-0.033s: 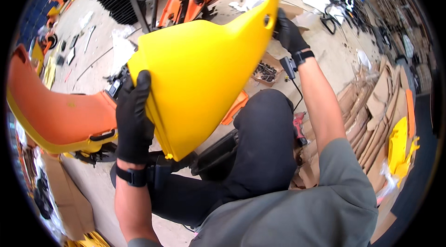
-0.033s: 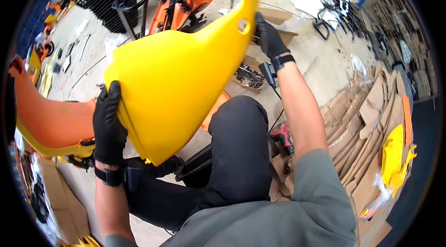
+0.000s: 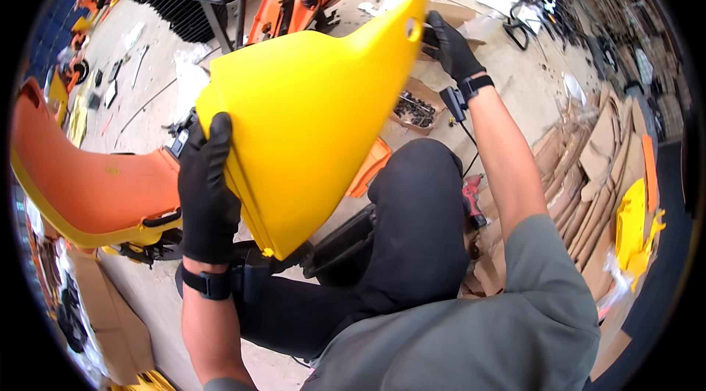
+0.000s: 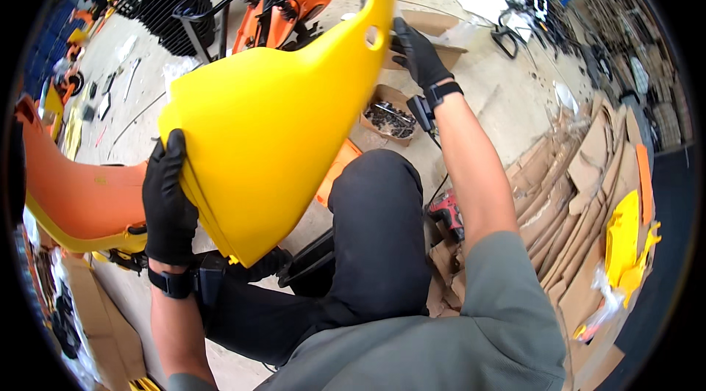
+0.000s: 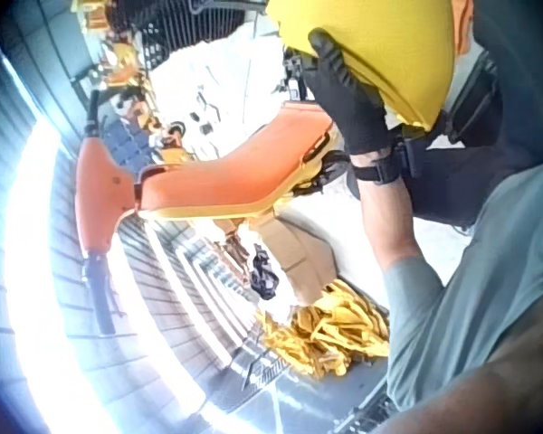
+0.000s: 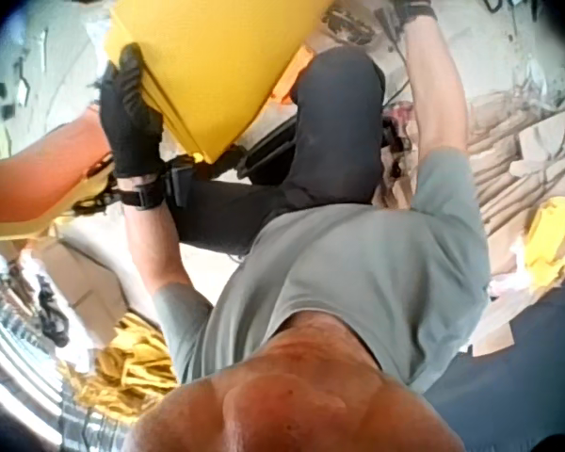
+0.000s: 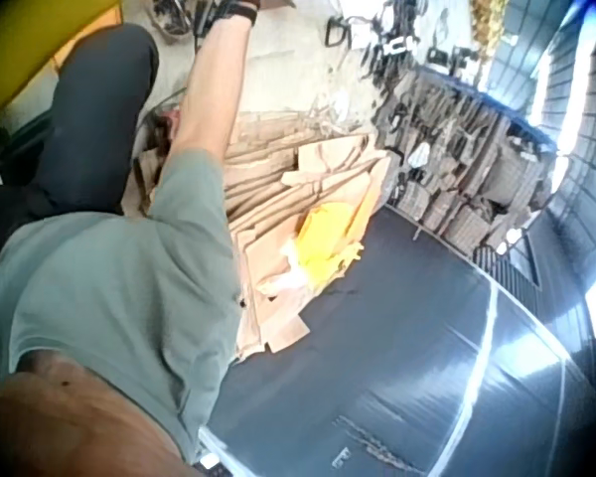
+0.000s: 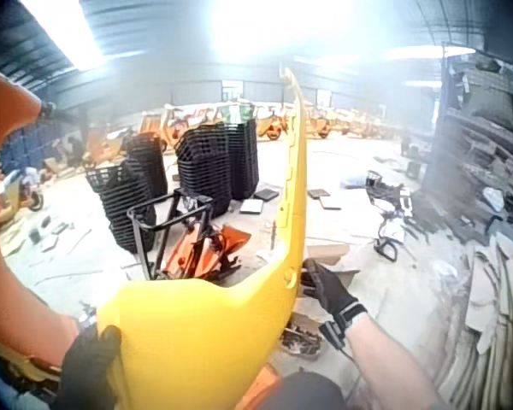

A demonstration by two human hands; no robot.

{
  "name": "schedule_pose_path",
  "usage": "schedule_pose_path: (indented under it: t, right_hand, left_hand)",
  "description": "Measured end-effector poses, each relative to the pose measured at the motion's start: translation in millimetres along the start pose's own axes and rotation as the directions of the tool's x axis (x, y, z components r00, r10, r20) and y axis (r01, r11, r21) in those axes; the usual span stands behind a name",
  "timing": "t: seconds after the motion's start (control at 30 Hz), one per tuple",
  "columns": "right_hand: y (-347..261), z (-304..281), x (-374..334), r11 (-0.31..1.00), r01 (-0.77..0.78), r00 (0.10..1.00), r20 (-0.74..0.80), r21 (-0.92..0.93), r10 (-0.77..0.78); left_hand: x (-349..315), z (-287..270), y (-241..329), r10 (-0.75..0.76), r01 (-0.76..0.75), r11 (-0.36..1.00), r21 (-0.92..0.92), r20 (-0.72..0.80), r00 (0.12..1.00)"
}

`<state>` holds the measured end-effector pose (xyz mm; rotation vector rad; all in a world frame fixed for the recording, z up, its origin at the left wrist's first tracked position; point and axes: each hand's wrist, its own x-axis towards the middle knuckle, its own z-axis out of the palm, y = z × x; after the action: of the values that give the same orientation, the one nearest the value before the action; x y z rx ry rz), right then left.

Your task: The person assembles yellow plastic body panels for an electric scooter by aligning two parts, inserting screws into the pre-drilled holes, and securing them using a powered screwdriver and a manual nut driver.

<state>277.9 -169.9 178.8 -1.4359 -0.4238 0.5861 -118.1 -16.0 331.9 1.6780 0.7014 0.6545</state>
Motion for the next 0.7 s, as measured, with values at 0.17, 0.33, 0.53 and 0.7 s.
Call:
schedule_pose_path:
  t: [0.17, 0.33, 0.53, 0.7]
  right_hand:
    - [17, -25, -19, 0.977, -0.151, 0.988, 0.053, 0.152, 0.145]
    - [-37, 3, -77, 0.992, -0.075, 0.988, 0.13, -0.104, 0.088]
    - [-126, 100, -170, 0.764, 0.414, 0.859, 0.49, -0.494, -0.148]
    - [-112, 86, -164, 0.824, 0.309, 0.943, 0.268, -0.474, -0.199]
  left_hand:
    - [8, 13, 14, 0.009, 0.001, 0.965, -0.261, 0.037, 0.999]
    - [54, 67, 22, 0.09, -0.024, 0.884, -0.466, 0.119, 0.989]
    - [112, 130, 27, 0.258, -0.255, 0.837, -0.484, -0.063, 0.964]
    - [145, 195, 39, 0.361, -0.395, 0.837, -0.378, -0.161, 0.919]
